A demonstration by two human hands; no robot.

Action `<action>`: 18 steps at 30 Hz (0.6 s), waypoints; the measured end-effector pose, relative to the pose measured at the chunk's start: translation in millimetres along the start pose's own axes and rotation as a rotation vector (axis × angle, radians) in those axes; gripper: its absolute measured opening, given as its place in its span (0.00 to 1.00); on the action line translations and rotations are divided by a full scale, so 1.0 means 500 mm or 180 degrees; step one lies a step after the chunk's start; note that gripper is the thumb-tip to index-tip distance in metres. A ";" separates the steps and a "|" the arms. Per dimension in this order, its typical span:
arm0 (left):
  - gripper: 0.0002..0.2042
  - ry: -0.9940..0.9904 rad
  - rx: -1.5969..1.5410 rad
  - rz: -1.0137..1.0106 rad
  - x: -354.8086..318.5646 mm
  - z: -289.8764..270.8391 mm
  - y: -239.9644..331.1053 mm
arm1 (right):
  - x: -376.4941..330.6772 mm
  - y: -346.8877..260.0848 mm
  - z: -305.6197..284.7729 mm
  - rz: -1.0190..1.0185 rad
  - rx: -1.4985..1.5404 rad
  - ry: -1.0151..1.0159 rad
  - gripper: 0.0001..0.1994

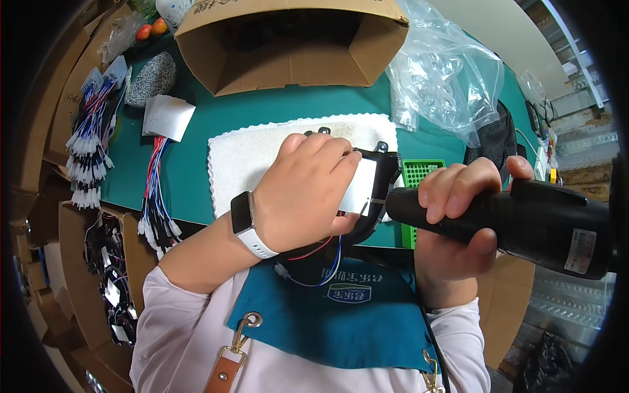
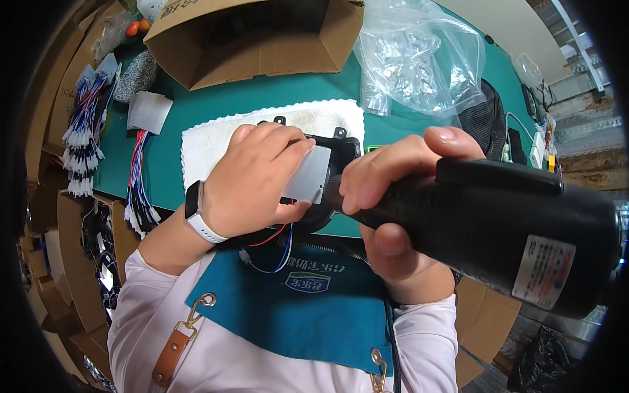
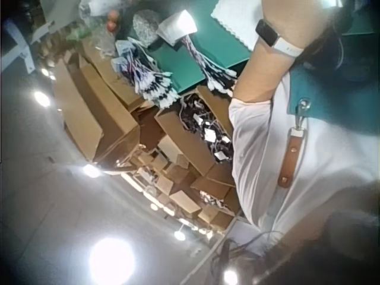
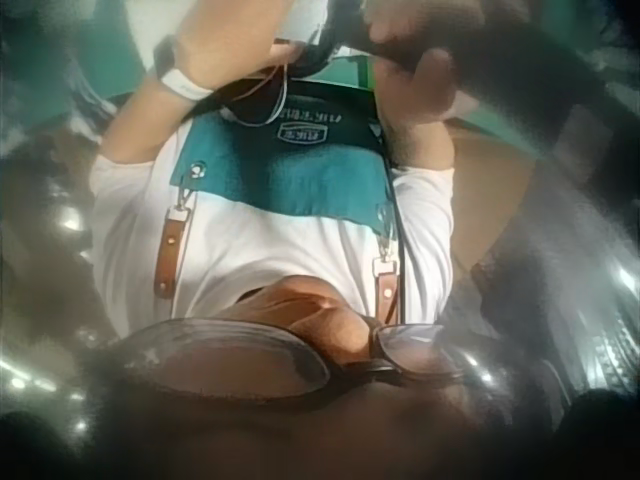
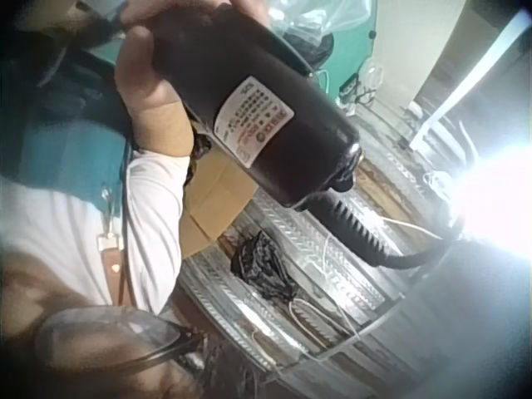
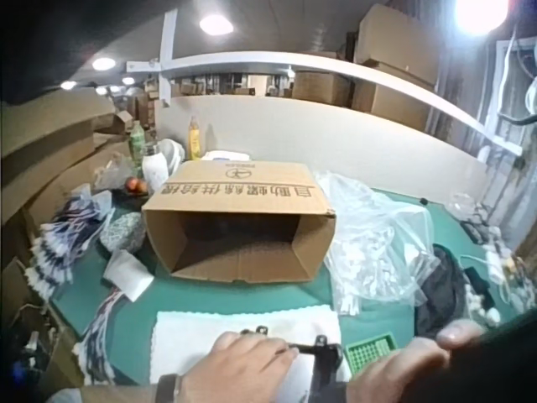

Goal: The person assembles black plastic electronic housings by inserting clear plastic lenses into the frames. They use a black handheld tool to press or secure components inside the housings. The person repeatedly handles the units, placing them into a cardboard box and retrieving them to continue the assembly process.

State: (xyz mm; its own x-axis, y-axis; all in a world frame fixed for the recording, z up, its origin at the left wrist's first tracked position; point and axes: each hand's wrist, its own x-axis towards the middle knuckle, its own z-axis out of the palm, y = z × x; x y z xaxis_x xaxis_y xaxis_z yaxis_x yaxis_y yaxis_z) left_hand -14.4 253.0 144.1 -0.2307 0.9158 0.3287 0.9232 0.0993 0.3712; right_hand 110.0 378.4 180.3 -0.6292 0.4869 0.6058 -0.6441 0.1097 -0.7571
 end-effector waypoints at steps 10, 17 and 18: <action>0.32 0.0037 -0.0295 -0.0008 -0.003 0.003 -0.006 | 0.008 0.021 -0.008 0.0149 -0.0021 -0.0331 0.30; 0.33 0.0061 -0.0464 -0.0022 -0.003 0.010 -0.016 | 0.022 0.032 -0.003 0.0409 -0.0205 -0.0487 0.31; 0.33 0.0057 -0.0473 -0.0024 -0.003 0.010 -0.017 | 0.022 0.033 -0.004 0.0408 -0.0223 -0.0554 0.31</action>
State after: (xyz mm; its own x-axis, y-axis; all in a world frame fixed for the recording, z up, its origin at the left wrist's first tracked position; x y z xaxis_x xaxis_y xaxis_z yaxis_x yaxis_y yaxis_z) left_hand -20.3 252.8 136.1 -0.2442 0.9080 0.3405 0.8660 0.0462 0.4979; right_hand 93.3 387.2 174.1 -0.7735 0.3445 0.5320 -0.5260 0.1194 -0.8421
